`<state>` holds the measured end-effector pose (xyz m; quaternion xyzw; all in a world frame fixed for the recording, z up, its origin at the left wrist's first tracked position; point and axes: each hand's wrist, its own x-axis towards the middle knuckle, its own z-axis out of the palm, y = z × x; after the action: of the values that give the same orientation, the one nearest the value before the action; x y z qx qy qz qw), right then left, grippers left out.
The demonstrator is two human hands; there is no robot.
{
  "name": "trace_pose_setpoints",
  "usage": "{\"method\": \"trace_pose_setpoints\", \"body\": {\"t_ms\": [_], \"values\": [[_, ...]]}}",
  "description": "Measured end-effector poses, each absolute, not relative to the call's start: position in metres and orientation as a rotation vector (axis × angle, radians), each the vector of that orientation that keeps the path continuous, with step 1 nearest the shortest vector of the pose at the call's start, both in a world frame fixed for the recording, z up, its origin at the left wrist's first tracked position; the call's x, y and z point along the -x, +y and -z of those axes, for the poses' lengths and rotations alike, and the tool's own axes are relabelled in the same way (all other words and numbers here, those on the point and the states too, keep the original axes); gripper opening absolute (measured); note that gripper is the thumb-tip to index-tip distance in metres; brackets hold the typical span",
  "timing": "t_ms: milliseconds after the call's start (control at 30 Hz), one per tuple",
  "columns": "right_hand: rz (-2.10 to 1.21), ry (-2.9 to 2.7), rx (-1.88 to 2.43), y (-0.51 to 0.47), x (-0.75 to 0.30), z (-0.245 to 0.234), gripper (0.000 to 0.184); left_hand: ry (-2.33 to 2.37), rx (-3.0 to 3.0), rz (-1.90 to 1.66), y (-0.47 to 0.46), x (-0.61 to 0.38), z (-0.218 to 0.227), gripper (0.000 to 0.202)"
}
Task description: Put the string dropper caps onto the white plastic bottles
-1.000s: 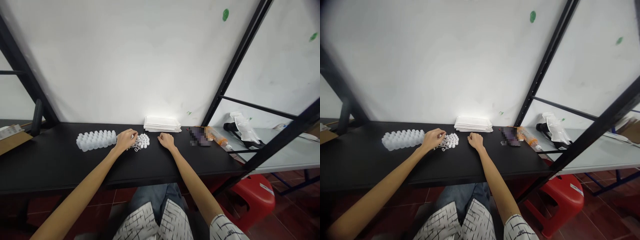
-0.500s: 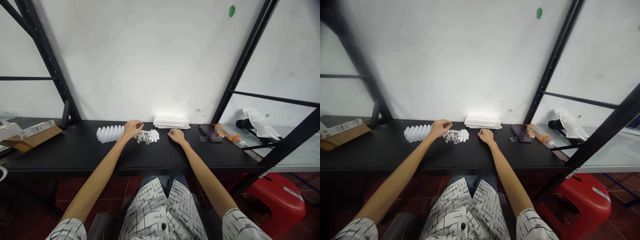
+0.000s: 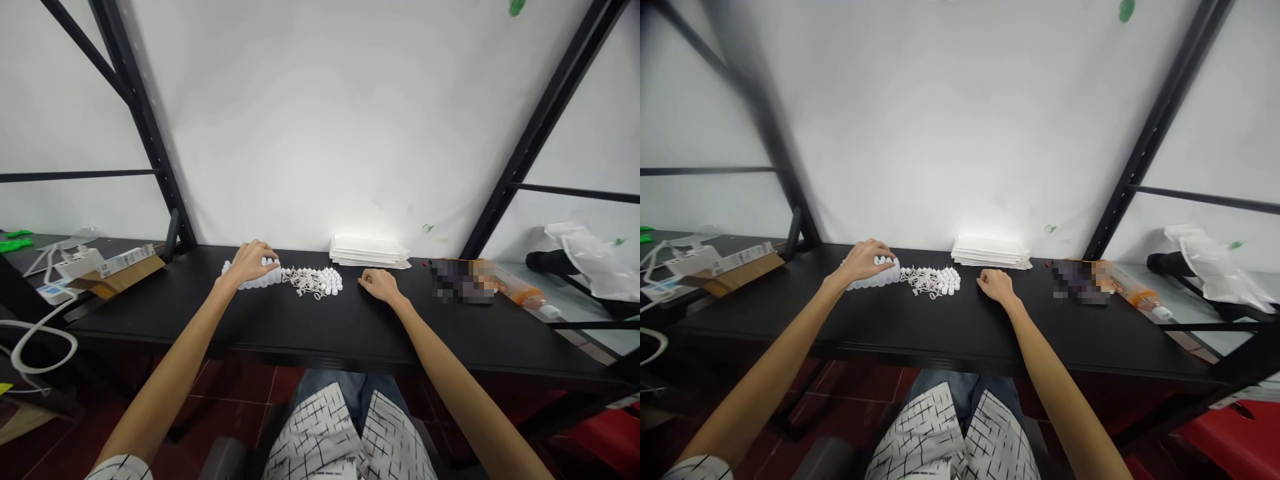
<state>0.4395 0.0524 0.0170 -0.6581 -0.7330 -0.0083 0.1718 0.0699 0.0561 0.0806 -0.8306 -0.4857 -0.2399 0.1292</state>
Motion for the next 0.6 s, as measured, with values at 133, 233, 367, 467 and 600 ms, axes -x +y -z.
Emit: {"method": "trace_pose_setpoints", "body": {"t_ms": [133,233,367,467,600], "values": [[0.001,-2.079,1.84,0.049,-0.438,-0.02,0.02,-1.399,2.391,0.57,0.057,-0.075,-0.067,0.022],[-0.022,-2.059,1.801,0.048,-0.439,-0.023,0.019,-1.402,2.387,0.55,0.056,-0.081,-0.062,0.019],[-0.073,-1.942,1.693,0.048,-0.437,-0.034,0.02,-1.384,2.439,0.62,0.049,-0.088,-0.069,0.014],[-0.075,-1.859,1.58,0.047,-0.422,-0.05,0.02,-1.376,2.491,0.813,0.045,-0.094,-0.081,0.014],[-0.058,-2.014,1.459,0.045,-0.376,-0.068,0.019,-1.418,2.533,1.181,0.05,-0.111,-0.09,0.017]]}}
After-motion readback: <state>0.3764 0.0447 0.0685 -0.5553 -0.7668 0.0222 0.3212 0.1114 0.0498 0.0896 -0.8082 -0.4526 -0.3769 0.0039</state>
